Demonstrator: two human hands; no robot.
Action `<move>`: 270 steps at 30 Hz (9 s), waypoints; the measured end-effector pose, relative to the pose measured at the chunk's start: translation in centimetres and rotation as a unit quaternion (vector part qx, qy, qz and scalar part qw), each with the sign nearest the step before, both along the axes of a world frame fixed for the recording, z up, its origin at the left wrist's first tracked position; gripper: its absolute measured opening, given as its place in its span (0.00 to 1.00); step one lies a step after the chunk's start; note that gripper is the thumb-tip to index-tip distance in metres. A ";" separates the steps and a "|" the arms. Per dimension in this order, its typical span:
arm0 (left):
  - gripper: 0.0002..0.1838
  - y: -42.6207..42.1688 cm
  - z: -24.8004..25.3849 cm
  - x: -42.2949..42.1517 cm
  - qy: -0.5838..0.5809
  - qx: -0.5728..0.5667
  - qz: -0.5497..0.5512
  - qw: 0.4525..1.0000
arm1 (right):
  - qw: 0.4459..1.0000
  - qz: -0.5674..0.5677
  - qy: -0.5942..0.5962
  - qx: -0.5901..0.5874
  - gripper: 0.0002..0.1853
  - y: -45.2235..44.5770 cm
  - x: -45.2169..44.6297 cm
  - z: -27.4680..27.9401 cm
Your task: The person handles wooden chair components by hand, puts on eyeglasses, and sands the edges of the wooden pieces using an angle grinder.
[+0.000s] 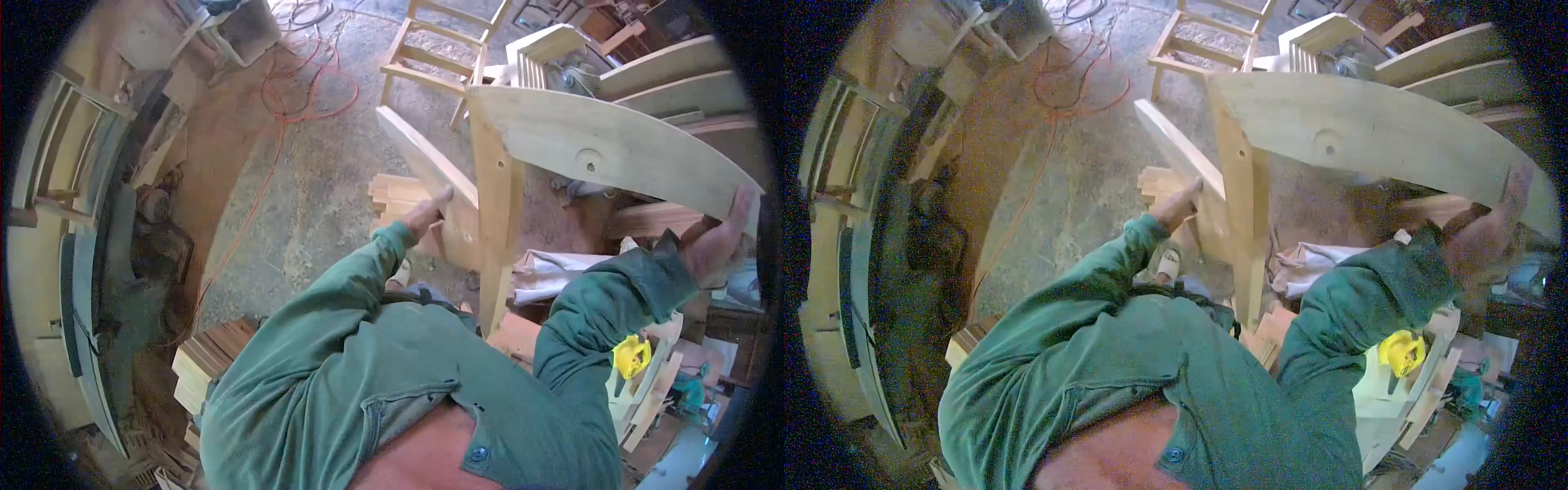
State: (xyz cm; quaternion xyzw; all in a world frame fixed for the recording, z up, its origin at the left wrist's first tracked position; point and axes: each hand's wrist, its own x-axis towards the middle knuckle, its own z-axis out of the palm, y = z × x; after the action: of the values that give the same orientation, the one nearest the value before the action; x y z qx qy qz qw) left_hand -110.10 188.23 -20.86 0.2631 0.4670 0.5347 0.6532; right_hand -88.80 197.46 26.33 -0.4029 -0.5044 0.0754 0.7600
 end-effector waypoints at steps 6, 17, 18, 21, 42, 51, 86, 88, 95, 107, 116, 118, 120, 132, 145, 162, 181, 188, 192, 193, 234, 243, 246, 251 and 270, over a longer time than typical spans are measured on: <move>0.23 -2.5 8.7 1.1 0.025 0.031 -0.015 0.999 | 0.987 0.149 0.031 -0.051 0.24 7.9 7.4 0.3; 0.20 -0.1 9.3 -0.4 0.142 -0.062 -0.083 0.984 | 0.809 0.229 -0.118 -0.528 0.21 -3.6 0.3 -26.6; 0.19 -0.1 10.0 -0.6 0.156 -0.080 -0.097 0.980 | 0.809 0.226 -0.084 -0.536 0.20 -3.9 0.1 -26.3; 0.24 -0.7 9.1 -1.7 0.168 -0.123 -0.123 0.970 | 0.825 0.234 0.048 -0.513 0.20 -5.5 -0.6 -29.2; 0.19 6.7 13.2 -2.9 -0.033 -0.020 -0.652 0.757 | 0.898 -0.220 0.272 -0.266 0.29 -22.3 -18.9 -17.3; 0.12 -12.3 15.9 9.1 -0.022 0.016 -0.831 0.556 | 0.816 -0.456 0.263 -0.237 0.31 -43.0 -16.3 -18.7; 0.22 -70.1 24.2 32.7 -0.292 0.032 -0.956 -0.029 | 0.191 -0.942 0.234 -0.148 0.33 -76.9 -8.5 -9.6; 0.22 -73.1 23.3 33.4 -0.278 0.028 -0.959 -0.054 | 0.185 -0.944 0.242 -0.131 0.33 -79.8 -7.8 -10.4; 0.27 -87.9 21.8 37.8 -0.264 0.106 -0.957 -0.056 | 0.223 -0.929 0.254 -0.153 0.35 -97.2 -6.1 -14.2; 0.26 -112.8 23.5 47.4 -0.273 0.077 -0.958 0.048 | 0.348 -0.897 0.223 -0.155 0.28 -123.9 6.3 -10.1; 0.31 -126.5 24.5 61.8 -0.302 0.120 -0.938 0.123 | 0.307 -0.888 0.202 -0.278 0.29 -139.9 20.9 -9.1; 0.27 -129.3 23.8 64.2 -0.292 0.105 -0.943 0.119 | 0.331 -0.888 0.187 -0.259 0.29 -142.8 23.5 -9.4; 0.25 -131.8 24.5 67.2 -0.290 0.092 -0.943 0.132 | 0.349 -0.881 0.203 -0.246 0.27 -145.8 26.7 -8.7; 0.24 -150.5 19.3 86.8 -0.207 0.107 -0.936 0.265 | 0.477 -0.805 0.180 -0.304 0.25 -170.0 49.1 -12.4; 0.23 -161.7 19.8 107.7 -0.019 0.143 -0.901 0.409 | 0.622 -0.661 0.345 -0.241 0.20 -192.0 76.0 -16.0; 0.15 -169.3 15.2 148.7 0.038 0.076 -0.888 0.452 | 0.601 -0.613 0.281 -0.429 0.37 -202.1 123.7 -22.8; 0.23 -186.7 -0.3 195.4 0.115 0.128 -0.904 0.391 | 0.588 -0.624 0.430 -0.283 0.23 -222.6 169.6 -47.6; 0.27 -195.1 0.7 210.7 0.290 0.360 -0.860 0.215 | 0.508 -0.672 0.510 -0.174 0.25 -228.5 178.7 -57.4; 0.27 -199.5 -3.9 215.4 0.292 0.429 -0.842 0.149 | 0.431 -0.727 0.520 -0.126 0.25 -230.0 180.2 -60.2; 0.27 -200.6 -3.9 216.4 0.302 0.425 -0.845 0.118 | 0.420 -0.733 0.527 -0.097 0.25 -230.1 180.3 -60.4; 0.39 -98.3 8.7 172.6 0.612 0.242 -0.083 0.748 | 0.698 -0.109 0.399 -0.585 0.14 -198.7 161.6 -54.0; 0.28 -83.0 4.5 170.3 0.763 0.323 -0.312 0.465 | 0.580 -0.191 0.404 -0.681 0.20 -188.9 159.6 -40.6; 0.21 -81.0 1.7 169.8 0.603 0.247 -0.364 0.666 | 0.641 -0.213 0.414 -0.610 0.13 -186.4 158.0 -38.7; 0.15 -93.2 5.1 168.4 0.038 -0.042 -0.419 0.906 | 0.732 -0.191 0.408 -0.512 0.14 -177.0 157.9 -34.6; 0.34 -173.5 22.7 194.4 -0.098 0.101 -0.956 0.256 | 0.827 -0.380 0.391 -0.139 0.20 -195.9 162.6 -28.4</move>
State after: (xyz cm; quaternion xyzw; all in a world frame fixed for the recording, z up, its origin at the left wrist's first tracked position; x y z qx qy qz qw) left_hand 84.33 14.72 1.86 0.5277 -0.2498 -0.4147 0.6979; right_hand 73.83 1.57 -2.04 -0.6007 0.0437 0.0010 0.7983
